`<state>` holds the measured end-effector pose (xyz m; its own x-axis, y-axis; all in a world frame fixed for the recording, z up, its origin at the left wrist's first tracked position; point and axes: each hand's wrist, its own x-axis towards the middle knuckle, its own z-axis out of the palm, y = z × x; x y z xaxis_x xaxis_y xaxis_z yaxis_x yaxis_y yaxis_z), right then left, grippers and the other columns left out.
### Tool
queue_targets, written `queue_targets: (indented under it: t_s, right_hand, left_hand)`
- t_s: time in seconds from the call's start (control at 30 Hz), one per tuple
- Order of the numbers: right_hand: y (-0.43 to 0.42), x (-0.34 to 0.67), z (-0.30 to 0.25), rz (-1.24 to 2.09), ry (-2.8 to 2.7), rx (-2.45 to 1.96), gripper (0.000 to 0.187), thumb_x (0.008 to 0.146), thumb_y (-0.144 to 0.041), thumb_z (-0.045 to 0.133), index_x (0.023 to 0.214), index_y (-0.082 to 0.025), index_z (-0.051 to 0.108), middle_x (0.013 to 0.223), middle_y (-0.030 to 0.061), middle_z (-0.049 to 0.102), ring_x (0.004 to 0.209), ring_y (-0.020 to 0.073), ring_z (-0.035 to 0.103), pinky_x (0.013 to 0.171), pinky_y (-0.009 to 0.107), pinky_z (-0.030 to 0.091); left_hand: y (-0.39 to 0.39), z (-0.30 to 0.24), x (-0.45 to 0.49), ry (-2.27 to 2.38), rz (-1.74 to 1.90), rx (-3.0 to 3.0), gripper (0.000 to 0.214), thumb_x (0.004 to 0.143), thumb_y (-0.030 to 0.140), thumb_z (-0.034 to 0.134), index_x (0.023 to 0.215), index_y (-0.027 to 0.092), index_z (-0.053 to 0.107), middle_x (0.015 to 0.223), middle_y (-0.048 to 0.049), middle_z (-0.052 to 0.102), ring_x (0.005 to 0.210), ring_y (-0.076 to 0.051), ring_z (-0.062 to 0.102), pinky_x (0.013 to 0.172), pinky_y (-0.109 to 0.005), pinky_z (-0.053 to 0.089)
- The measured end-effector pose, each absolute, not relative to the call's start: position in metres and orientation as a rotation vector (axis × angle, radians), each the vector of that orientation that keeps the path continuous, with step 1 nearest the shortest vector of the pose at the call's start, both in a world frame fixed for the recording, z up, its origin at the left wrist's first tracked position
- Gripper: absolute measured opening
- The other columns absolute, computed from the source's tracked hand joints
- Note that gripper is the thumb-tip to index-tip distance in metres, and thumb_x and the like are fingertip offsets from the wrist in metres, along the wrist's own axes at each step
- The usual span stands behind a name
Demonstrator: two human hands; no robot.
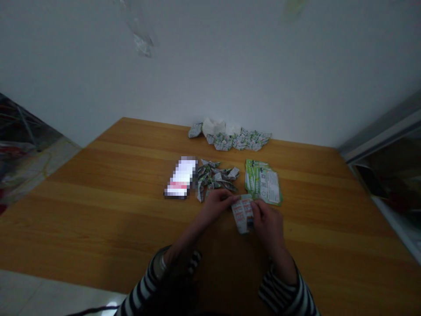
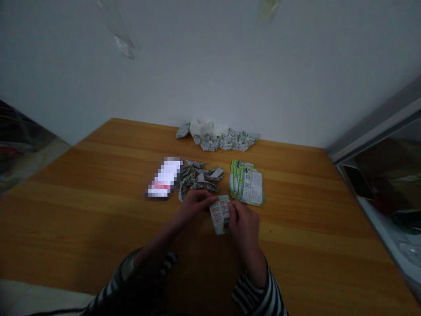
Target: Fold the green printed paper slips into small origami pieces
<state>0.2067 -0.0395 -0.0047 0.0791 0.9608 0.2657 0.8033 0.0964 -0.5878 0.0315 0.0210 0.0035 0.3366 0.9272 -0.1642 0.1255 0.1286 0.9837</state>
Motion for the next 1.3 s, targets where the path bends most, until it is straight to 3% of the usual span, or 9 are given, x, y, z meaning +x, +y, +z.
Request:
queue_targets:
  t_s: [0.2, 0.3, 0.53, 0.7, 0.83, 0.93, 1.03, 1.17, 1.3]
  right_hand:
    - [-0.041, 0.194, -0.007, 0.454, -1.538, -1.685, 0.033, 0.097, -0.041, 0.045, 0.076, -0.021, 0.062, 0.06, 0.0011, 0.063, 0.049, 0.0157, 0.054, 0.051, 0.026, 0.034]
    - [-0.041, 0.191, -0.008, 0.486, -1.423, -1.694, 0.035, 0.097, -0.042, 0.044, 0.075, -0.02, 0.061, 0.061, 0.0016, 0.063, 0.052, 0.0162, 0.055, 0.052, 0.026, 0.036]
    - [-0.04, 0.19, -0.011, 0.529, -1.294, -1.665, 0.035, 0.096, -0.042, 0.047, 0.07, -0.02, 0.057, 0.059, -0.0005, 0.059, 0.052, 0.0145, 0.053, 0.051, 0.024, 0.037]
    - [-0.038, 0.188, -0.012, 0.67, -1.07, -1.545, 0.033, 0.093, -0.045, 0.052, 0.074, -0.019, 0.06, 0.065, 0.0007, 0.064, 0.057, 0.0159, 0.057, 0.055, 0.025, 0.046]
    - [-0.034, 0.19, -0.01, 0.757, -1.107, -1.402, 0.028, 0.096, -0.037, 0.048, 0.111, -0.019, 0.063, 0.093, 0.0072, 0.072, 0.081, 0.0198, 0.067, 0.07, 0.03, 0.054]
    - [-0.032, 0.2, -0.004, 0.724, -1.342, -1.297, 0.042, 0.094, -0.025, 0.049, 0.135, -0.024, 0.054, 0.118, 0.0095, 0.068, 0.103, 0.0208, 0.065, 0.088, 0.035, 0.053]
    - [-0.031, 0.212, 0.0, 0.672, -1.558, -1.264, 0.037, 0.085, -0.017, 0.058, 0.118, -0.028, 0.07, 0.116, 0.007, 0.069, 0.106, 0.022, 0.064, 0.093, 0.038, 0.051]
    - [-0.031, 0.216, 0.0, 0.662, -1.41, -1.331, 0.015, 0.082, -0.022, 0.066, 0.088, -0.025, 0.079, 0.098, 0.0062, 0.073, 0.094, 0.0217, 0.067, 0.086, 0.035, 0.052]
    - [-0.03, 0.21, -0.004, 0.755, -1.131, -1.346, 0.009, 0.079, -0.028, 0.07, 0.073, -0.021, 0.074, 0.081, 0.0036, 0.072, 0.08, 0.0201, 0.067, 0.077, 0.031, 0.052]
  left_hand:
    - [0.02, 0.003, 0.036, 1.106, 0.985, 1.127, 0.034, 0.074, 0.048, 0.069, 0.067, 0.015, 0.066, 0.059, 0.0004, 0.06, 0.056, -0.013, 0.052, 0.054, -0.023, 0.041]
    - [0.016, 0.002, 0.039, 0.979, 0.872, 1.085, 0.037, 0.073, 0.05, 0.073, 0.08, 0.014, 0.07, 0.069, -0.0024, 0.067, 0.063, -0.016, 0.059, 0.061, -0.025, 0.047]
    - [0.013, -0.006, 0.042, 0.984, 0.827, 1.124, 0.046, 0.076, 0.057, 0.068, 0.076, 0.012, 0.072, 0.068, -0.0036, 0.068, 0.062, -0.016, 0.057, 0.058, -0.025, 0.044]
    - [0.012, -0.01, 0.042, 1.012, 0.7, 1.264, 0.048, 0.082, 0.058, 0.059, 0.075, 0.013, 0.071, 0.065, -0.0038, 0.066, 0.059, -0.016, 0.056, 0.053, -0.024, 0.041]
    - [0.015, -0.012, 0.04, 1.139, 0.842, 1.271, 0.043, 0.081, 0.056, 0.062, 0.072, 0.014, 0.069, 0.066, -0.0041, 0.067, 0.062, -0.018, 0.058, 0.054, -0.025, 0.042]
    - [0.02, -0.01, 0.036, 1.103, 0.877, 1.204, 0.045, 0.078, 0.058, 0.064, 0.073, 0.014, 0.068, 0.068, -0.004, 0.068, 0.063, -0.018, 0.06, 0.057, -0.025, 0.046]
    - [0.022, -0.006, 0.032, 0.998, 0.848, 1.079, 0.047, 0.078, 0.059, 0.066, 0.084, 0.013, 0.069, 0.069, -0.0031, 0.068, 0.058, -0.015, 0.06, 0.056, -0.024, 0.048]
    - [0.018, 0.001, 0.035, 0.881, 0.843, 0.978, 0.055, 0.078, 0.053, 0.071, 0.116, 0.015, 0.061, 0.069, -0.0007, 0.07, 0.05, -0.013, 0.06, 0.05, -0.022, 0.05]
    - [0.015, 0.006, 0.04, 0.754, 1.098, 1.011, 0.06, 0.083, 0.044, 0.069, 0.135, 0.023, 0.048, 0.093, -0.0052, 0.076, 0.085, -0.02, 0.072, 0.082, -0.033, 0.057]
